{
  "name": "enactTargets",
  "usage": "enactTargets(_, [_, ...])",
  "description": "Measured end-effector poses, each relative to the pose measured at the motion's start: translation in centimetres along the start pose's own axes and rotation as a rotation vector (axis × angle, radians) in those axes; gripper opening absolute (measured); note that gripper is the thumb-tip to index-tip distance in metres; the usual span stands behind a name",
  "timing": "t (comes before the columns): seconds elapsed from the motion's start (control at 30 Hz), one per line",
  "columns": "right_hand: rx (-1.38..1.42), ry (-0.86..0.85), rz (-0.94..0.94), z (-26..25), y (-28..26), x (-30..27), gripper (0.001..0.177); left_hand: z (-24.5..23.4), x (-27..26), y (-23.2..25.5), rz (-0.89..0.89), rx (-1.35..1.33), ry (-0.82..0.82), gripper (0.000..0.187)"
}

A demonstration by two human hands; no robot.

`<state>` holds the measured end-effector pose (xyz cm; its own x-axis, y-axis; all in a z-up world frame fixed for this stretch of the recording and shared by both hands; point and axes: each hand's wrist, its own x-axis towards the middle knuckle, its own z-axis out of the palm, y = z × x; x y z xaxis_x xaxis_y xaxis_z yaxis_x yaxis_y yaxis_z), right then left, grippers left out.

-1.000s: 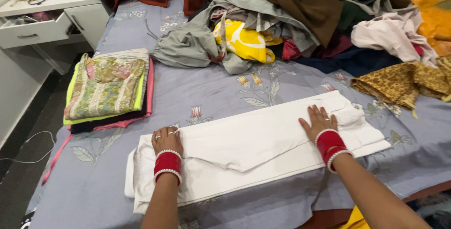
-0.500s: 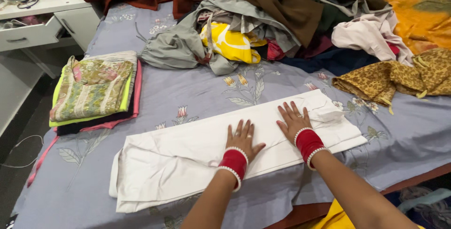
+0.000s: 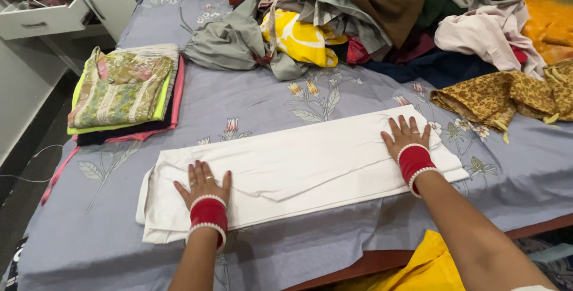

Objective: The person folds a white shirt on a bed by smoothing the fabric, tucking the sleeves inward, and folding the body of the shirt into a square.

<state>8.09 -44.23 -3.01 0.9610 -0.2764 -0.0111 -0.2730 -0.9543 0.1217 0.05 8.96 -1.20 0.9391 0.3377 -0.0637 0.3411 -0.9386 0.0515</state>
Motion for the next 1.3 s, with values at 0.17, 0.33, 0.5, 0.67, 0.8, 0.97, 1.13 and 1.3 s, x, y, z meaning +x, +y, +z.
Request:
enactTargets(0.17, [0.084,0.002,-0.048,-0.8,-7.2,0.0,0.079,0.0,1.8,4.8,-0.017,0.016,-0.035,0.089])
enactTargets(0.33, [0.16,0.03,-0.493,-0.8,-23.7,-6.5,0.064,3.4,-1.3,15.4,0.446,0.054,0.046,0.074])
enactTargets(0.5, [0.168,0.034,-0.539,-2.2,-25.0,-9.5,0.058,3.0,0.6,8.9,0.354,-0.06,0.002,0.08])
enactTargets(0.67, [0.188,0.02,-0.492,-4.6,-24.3,-11.1,0.06,1.5,6.0,-2.3,0.089,-0.066,0.069,0.08])
enactTargets(0.8, [0.181,-0.02,-0.467,-5.2,-24.4,-11.3,0.061,1.1,5.9,-4.0,0.064,-0.138,0.158,0.077])
enactTargets(0.97, [0.269,-0.135,-0.533,-5.1,-28.8,-10.3,0.068,0.8,5.7,-3.8,0.061,-0.163,0.171,0.076])
enactTargets(1.13, [0.236,-0.136,-0.814,-4.4,-41.2,-11.7,0.064,1.1,6.0,-4.0,0.067,-0.176,0.171,0.072])
enactTargets(1.3, [0.282,-0.041,-0.915,-4.3,-43.9,-11.8,0.063,1.9,6.4,-4.1,0.058,-0.186,0.164,0.066])
